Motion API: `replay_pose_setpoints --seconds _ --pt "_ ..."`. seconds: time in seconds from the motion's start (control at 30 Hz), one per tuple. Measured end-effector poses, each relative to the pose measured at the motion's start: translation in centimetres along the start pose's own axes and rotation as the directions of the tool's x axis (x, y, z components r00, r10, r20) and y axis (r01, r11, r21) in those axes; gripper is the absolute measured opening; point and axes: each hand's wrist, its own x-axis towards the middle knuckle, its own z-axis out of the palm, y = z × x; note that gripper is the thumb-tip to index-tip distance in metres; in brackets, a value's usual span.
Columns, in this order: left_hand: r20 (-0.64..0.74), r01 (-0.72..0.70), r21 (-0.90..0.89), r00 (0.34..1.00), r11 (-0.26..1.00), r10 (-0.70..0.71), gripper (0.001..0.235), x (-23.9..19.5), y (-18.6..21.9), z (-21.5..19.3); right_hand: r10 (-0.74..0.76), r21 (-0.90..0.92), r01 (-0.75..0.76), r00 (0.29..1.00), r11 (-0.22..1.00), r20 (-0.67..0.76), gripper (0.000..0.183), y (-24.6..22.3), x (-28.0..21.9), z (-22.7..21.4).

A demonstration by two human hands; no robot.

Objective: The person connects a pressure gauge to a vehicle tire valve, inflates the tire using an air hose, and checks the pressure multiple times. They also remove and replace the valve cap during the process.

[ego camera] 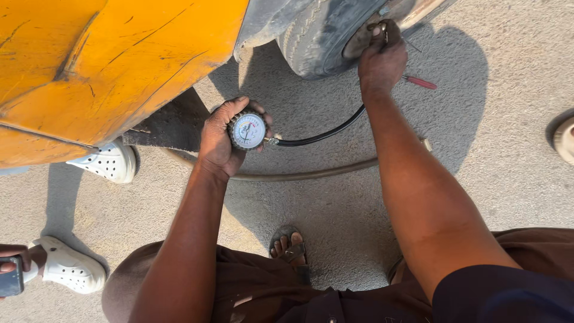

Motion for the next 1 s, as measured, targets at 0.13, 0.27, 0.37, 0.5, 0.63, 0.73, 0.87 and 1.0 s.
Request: replay_pose_setpoints --seconds 0.13,0.27,0.37,0.5,0.63,0.73,0.87,1.0 --pt "0.134 -0.013 -0.097 0.991 0.995 0.026 0.035 0.7 -0.5 -0.9 0.023 -0.06 -0.023 1.0 0.998 0.001 0.02 0.4 0.0 0.0" --pt "0.244 -0.009 -0.11 0.969 0.994 0.036 0.033 1.6 -0.8 -1.3 -0.002 -0.058 -0.001 0.998 0.998 -0.064 0.025 0.9 0.3 0.6" --pt "0.261 -0.002 -0.116 0.965 0.993 0.032 0.031 1.6 -1.4 -1.6 -0.007 -0.065 0.004 0.999 0.998 -0.051 0.027 1.5 0.2 0.9" --pt "0.296 0.023 -0.122 0.955 0.992 0.014 0.031 1.5 -1.5 -1.7 -0.047 -0.109 0.037 0.995 0.993 -0.084 0.03 1.7 0.5 1.2" --pt "0.294 0.032 -0.134 0.956 0.99 0.009 0.032 1.4 -1.6 -1.7 -0.031 -0.105 0.023 0.997 0.994 -0.07 0.026 1.8 0.3 1.4" --pt "0.258 0.031 -0.149 0.966 0.988 0.009 0.033 1.2 -1.5 -1.7 0.016 -0.1 -0.023 0.998 0.995 -0.066 0.026 1.6 0.1 1.4" --pt "0.2 -0.009 -0.127 0.979 0.992 0.035 0.035 1.1 -1.5 -1.7 0.036 -0.069 -0.039 0.999 0.997 -0.039 0.026 1.9 0.7 1.3" --pt "0.181 -0.019 -0.129 0.983 0.991 0.042 0.035 0.4 -1.2 -2.2 -0.013 -0.083 0.01 0.999 0.997 -0.038 0.026 2.2 0.4 1.9"
